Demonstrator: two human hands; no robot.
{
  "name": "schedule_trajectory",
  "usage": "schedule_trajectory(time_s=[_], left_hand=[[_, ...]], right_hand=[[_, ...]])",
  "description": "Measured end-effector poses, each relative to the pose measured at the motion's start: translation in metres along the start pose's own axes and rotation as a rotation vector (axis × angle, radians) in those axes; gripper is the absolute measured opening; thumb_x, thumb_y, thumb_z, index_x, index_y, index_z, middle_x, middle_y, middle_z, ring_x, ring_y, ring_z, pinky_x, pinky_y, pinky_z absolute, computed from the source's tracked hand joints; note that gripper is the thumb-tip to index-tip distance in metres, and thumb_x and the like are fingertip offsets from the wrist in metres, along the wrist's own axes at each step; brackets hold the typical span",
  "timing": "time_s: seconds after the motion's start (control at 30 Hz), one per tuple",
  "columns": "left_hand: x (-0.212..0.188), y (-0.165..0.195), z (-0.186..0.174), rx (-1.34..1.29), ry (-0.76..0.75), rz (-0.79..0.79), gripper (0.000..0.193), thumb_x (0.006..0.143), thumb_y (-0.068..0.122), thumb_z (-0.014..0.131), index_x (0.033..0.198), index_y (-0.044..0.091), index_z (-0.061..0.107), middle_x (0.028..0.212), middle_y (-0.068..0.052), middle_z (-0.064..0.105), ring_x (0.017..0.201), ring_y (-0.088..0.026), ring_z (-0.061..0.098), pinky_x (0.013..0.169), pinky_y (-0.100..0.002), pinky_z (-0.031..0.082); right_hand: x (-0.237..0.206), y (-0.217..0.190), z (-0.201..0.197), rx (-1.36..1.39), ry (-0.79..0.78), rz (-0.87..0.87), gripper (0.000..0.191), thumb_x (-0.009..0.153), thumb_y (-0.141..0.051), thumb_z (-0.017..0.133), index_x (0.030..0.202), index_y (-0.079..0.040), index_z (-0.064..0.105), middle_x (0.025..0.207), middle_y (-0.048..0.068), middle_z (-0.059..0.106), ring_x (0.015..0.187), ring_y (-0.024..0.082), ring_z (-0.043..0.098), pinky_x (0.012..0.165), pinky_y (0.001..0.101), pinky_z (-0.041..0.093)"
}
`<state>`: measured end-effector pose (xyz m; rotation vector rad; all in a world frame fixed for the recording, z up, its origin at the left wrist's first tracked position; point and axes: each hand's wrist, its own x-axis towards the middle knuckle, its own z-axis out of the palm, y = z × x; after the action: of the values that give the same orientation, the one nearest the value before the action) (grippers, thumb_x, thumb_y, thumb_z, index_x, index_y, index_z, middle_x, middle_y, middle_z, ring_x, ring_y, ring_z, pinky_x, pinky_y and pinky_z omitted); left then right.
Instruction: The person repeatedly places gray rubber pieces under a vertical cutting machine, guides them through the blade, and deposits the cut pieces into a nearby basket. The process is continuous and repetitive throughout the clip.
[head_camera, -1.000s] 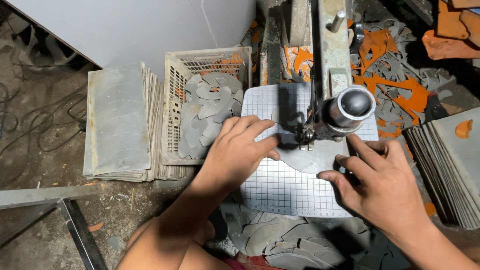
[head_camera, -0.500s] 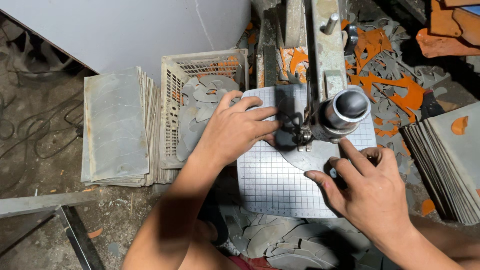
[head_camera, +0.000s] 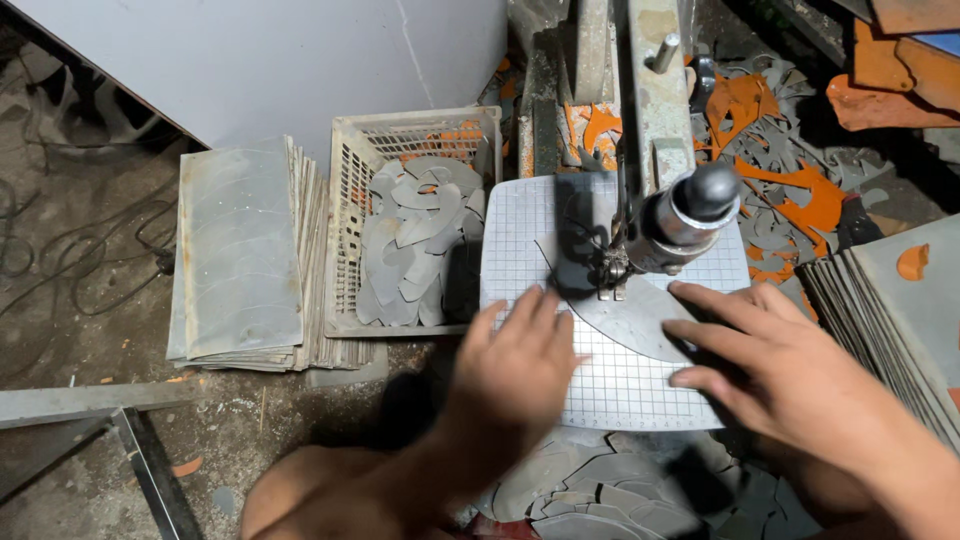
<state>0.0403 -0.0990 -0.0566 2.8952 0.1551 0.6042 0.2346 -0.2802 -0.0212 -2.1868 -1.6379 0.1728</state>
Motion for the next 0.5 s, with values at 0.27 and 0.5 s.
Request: schedule_trajectory(time_s=[0.27, 0.5], left_hand=[[-0.002, 0.026, 0.002, -0.148, -0.044, -0.092, 0.071, 0.09, 0.035, 0.074, 0.128, -0.022, 0.055, 0.134, -0.045, 0.054, 0.136, -0.054, 0.049, 0.112, -0.069, 0.033], [0.004, 0.021, -0.001, -0.187, -0.042, -0.086, 0.074, 0.087, 0.036, 0.076, 0.126, -0.023, 0.054, 0.133, -0.047, 0.052, 0.136, -0.056, 0.048, 0.112, -0.072, 0.031]], right_hand=[[-0.006, 0.041, 0.01, 0.136, -0.02, -0.052, 0.034, 0.064, -0.016, 0.084, 0.097, -0.015, 0.082, 0.125, 0.0, 0.074, 0.093, 0.022, 0.066, 0.08, 0.0324, 0.056], [-0.007, 0.029, 0.013, 0.208, 0.053, -0.088, 0.037, 0.061, -0.019, 0.085, 0.097, -0.011, 0.081, 0.123, 0.0, 0.075, 0.096, 0.022, 0.066, 0.082, 0.032, 0.055]])
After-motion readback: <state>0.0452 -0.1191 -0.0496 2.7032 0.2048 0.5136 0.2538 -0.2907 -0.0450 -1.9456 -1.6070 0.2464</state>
